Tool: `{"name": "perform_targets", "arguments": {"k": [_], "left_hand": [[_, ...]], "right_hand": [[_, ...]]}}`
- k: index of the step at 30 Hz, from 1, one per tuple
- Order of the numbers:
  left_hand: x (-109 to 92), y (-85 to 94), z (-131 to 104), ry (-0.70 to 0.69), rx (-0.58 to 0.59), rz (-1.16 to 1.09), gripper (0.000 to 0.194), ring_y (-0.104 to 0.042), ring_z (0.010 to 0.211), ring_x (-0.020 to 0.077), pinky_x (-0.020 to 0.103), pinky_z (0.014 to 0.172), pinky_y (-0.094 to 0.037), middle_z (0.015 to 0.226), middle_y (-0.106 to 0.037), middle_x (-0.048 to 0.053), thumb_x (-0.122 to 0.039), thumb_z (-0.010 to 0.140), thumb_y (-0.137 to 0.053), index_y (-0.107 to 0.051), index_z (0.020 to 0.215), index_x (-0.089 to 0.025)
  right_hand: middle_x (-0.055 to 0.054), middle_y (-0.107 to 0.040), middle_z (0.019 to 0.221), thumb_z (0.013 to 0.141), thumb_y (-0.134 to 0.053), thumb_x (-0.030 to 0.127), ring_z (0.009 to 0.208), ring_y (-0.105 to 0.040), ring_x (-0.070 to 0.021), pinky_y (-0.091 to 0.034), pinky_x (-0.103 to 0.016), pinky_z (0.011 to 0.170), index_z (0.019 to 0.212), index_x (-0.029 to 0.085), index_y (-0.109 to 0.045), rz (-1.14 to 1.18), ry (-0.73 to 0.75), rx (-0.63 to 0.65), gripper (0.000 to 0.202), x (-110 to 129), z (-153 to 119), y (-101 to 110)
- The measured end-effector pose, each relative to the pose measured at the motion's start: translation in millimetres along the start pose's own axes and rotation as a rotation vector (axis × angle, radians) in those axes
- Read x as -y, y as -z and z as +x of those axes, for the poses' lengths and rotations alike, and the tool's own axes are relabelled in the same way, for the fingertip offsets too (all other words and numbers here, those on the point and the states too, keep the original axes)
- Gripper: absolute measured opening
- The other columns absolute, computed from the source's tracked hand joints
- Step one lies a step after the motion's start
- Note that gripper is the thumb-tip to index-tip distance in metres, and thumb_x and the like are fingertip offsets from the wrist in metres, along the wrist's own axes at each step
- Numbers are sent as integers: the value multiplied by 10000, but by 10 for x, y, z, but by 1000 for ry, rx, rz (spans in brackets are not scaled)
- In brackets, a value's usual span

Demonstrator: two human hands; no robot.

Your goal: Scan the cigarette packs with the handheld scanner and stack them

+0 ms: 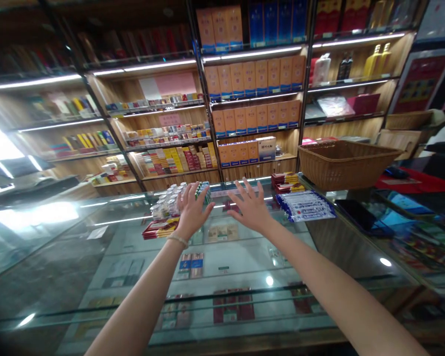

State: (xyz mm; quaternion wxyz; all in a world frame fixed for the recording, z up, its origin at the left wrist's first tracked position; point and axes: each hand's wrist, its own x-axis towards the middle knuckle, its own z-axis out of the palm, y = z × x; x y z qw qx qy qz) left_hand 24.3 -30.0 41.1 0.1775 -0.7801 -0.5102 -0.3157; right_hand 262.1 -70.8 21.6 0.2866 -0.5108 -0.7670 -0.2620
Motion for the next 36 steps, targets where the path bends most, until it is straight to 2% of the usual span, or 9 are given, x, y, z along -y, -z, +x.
{"name": "perform_targets", "arguments": {"k": [6,10,14,19,30,36], "left_hand": [[-305,-140,94,5,-6,-10,568,-252,1589,379,678,1281,-90,1696,-368,136,-509,1003,-530,-555,1521,-279],[-409,-210,100,34,-51,16,549,-268,1585,376,681,1281,-84,1684,-396,134,-487,1009,-526,-564,1511,-270],[-405,-313,41,8,-71,34,557,-298,1575,369,671,1288,-57,1669,-427,117,-494,1005,-534,-545,1527,-300],[-382,-393,-24,-17,-39,45,561,-320,1567,359,654,1294,-71,1662,-438,113,-501,1001,-546,-540,1531,-315],[-392,-378,-42,-3,-20,19,537,-331,1556,361,642,1302,-72,1653,-443,132,-468,1003,-553,-564,1510,-293],[-387,-377,-45,8,-39,3,539,-346,1547,369,646,1302,-65,1644,-452,136,-470,1003,-551,-568,1509,-287]], "right_hand": [[-137,-385,1694,1004,-543,582,1581,-261,-367,-71,-657,1249,1510,275,-567,-18,-34,-5,593,-188,-74,-10],[-148,-395,1687,1013,-517,592,1575,-273,-365,-66,-660,1253,1505,227,-568,-15,-49,-16,615,-292,-113,-57],[-142,-417,1676,1011,-522,578,1572,-283,-360,-79,-653,1254,1498,236,-577,-19,-44,-17,598,-380,-162,-118],[-144,-438,1663,1014,-509,588,1559,-302,-375,-106,-654,1241,1489,257,-592,-17,-94,-18,585,-432,-208,-150],[-137,-424,1672,1030,-479,574,1570,-283,-366,-100,-656,1243,1496,265,-583,-23,-113,11,569,-417,-219,-96],[-140,-430,1668,1030,-482,575,1572,-281,-368,-87,-671,1245,1471,267,-611,-40,-132,31,553,-523,-170,-28]]}}
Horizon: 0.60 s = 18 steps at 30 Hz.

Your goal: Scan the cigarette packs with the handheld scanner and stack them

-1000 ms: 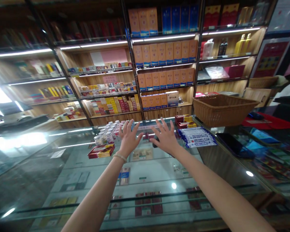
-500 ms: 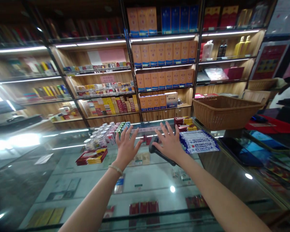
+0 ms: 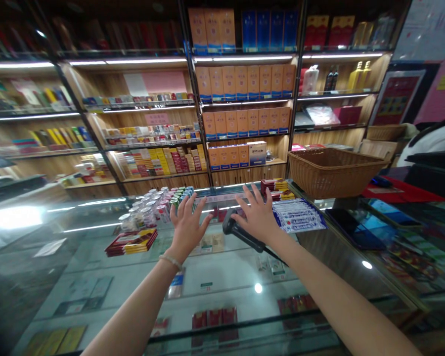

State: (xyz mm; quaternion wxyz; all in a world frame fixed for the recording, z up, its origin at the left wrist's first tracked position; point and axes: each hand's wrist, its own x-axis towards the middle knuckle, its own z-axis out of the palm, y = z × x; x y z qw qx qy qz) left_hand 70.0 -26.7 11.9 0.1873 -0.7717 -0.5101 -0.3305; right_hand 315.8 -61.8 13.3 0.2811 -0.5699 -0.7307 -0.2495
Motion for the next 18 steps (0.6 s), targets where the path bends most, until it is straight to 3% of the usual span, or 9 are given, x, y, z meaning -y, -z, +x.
{"name": "perform_targets", "arguments": {"k": [13,18], "left_hand": [[-56,25,38,40,14,65,525,-351,1542,372,682,1270,-150,1647,-445,145,-466,1014,-531,-577,1501,-277],[-151,51,119,46,34,75,538,-328,1553,379,691,1261,-177,1660,-416,161,-474,1017,-512,-567,1512,-269]], "right_hand": [[-154,-424,1669,1043,-452,564,1562,-291,-379,-75,-679,1243,1492,246,-594,-59,-25,4,568,-363,73,31],[-156,-410,1676,1043,-465,553,1566,-278,-383,-88,-679,1235,1482,245,-604,-93,-44,-28,554,-634,105,10]]}}
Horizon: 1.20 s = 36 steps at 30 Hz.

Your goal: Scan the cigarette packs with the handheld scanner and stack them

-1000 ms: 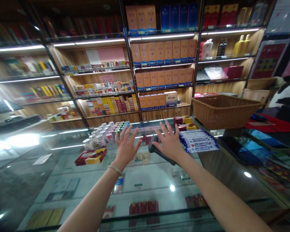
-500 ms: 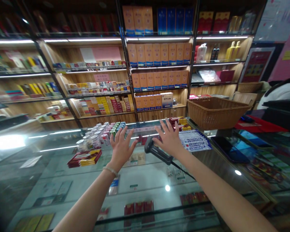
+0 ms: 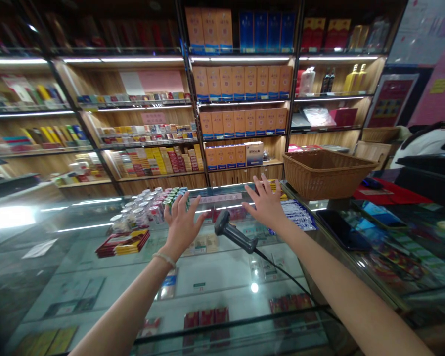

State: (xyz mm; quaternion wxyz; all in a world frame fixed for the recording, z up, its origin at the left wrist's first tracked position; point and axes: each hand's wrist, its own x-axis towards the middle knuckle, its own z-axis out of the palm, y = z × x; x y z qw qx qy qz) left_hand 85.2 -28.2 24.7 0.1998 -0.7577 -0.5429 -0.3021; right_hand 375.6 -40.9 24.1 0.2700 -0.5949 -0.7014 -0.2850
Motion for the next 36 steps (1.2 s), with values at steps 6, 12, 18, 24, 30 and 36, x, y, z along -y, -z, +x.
{"name": "perform_targets", "arguments": {"k": [6,12,18,24,30,36], "left_hand": [[-253,-40,194,13,12,-43,563,-315,1559,384,694,1267,-171,1680,-381,163,-477,1009,-519,-558,1521,-246],[-644,-164,396,15,29,-124,581,-287,1575,372,686,1269,-174,1689,-362,156,-499,1011,-505,-539,1535,-250],[-993,-207,551,-24,45,-158,592,-280,1579,362,678,1271,-182,1702,-342,147,-512,1009,-512,-523,1547,-264],[-1436,-388,701,-53,106,-172,576,-261,1586,347,691,1275,-166,1717,-322,119,-538,1017,-488,-550,1519,-263],[-1719,-732,747,-24,260,-165,629,-241,1592,362,703,1271,-159,1730,-288,139,-555,992,-525,-512,1542,-251],[-1840,-928,859,8,355,-139,627,-223,1602,356,704,1273,-148,1736,-274,143,-543,1005,-479,-504,1548,-230]], "right_hand": [[-172,-367,1694,1031,-497,544,1583,-231,-394,-81,-702,1227,1477,240,-609,-71,-78,-13,551,-427,30,-46],[-176,-354,1700,1035,-480,532,1588,-222,-393,-81,-706,1230,1478,228,-606,-120,-137,20,551,-771,-66,-94],[-179,-333,1709,1037,-464,563,1600,-185,-391,-76,-712,1230,1478,231,-607,-150,-154,42,570,-999,-124,-131],[-198,-289,1723,1022,-503,525,1598,-147,-422,-81,-719,1224,1467,187,-616,-201,-205,33,570,-1128,-70,-246],[-214,-307,1712,1031,-493,473,1596,-163,-424,-112,-722,1220,1415,152,-649,-216,-227,85,524,-1189,-86,-444],[-206,-289,1720,1035,-463,459,1610,-153,-392,-63,-718,1239,1391,130,-657,-228,-217,88,522,-1274,-134,-510]]}}
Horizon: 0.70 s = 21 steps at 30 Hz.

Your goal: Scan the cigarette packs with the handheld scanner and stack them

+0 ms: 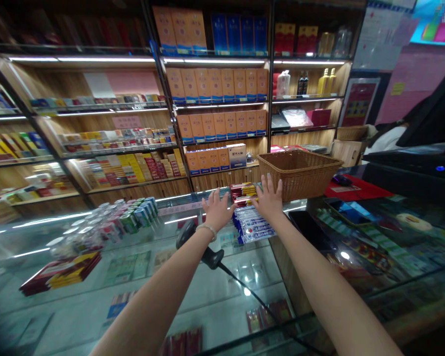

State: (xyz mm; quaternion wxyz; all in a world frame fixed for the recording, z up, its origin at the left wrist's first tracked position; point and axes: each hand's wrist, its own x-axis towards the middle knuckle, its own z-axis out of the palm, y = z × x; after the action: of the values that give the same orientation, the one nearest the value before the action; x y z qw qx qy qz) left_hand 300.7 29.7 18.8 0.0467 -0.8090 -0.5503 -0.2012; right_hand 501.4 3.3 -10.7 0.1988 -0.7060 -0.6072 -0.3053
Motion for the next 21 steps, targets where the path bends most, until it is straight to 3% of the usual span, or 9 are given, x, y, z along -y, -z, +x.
{"name": "perform_targets", "arguments": {"k": [10,21], "left_hand": [[-120,-119,173,-18,52,39,513,-242,1593,365,683,1281,-129,1727,-305,138,-505,1006,-471,-640,1407,-233],[-157,-170,242,-20,79,64,540,-233,1594,375,699,1271,-133,1731,-300,137,-521,1022,-409,-690,1359,-207]], "right_hand": [[-179,-247,1739,1030,-445,522,1623,-120,-367,-1,-711,1249,1314,129,-705,9,4,59,550,-112,-20,-86],[-131,-244,1750,1034,-391,572,1627,-96,-346,109,-685,1248,1328,175,-711,34,36,109,589,-135,-18,-265]]}}
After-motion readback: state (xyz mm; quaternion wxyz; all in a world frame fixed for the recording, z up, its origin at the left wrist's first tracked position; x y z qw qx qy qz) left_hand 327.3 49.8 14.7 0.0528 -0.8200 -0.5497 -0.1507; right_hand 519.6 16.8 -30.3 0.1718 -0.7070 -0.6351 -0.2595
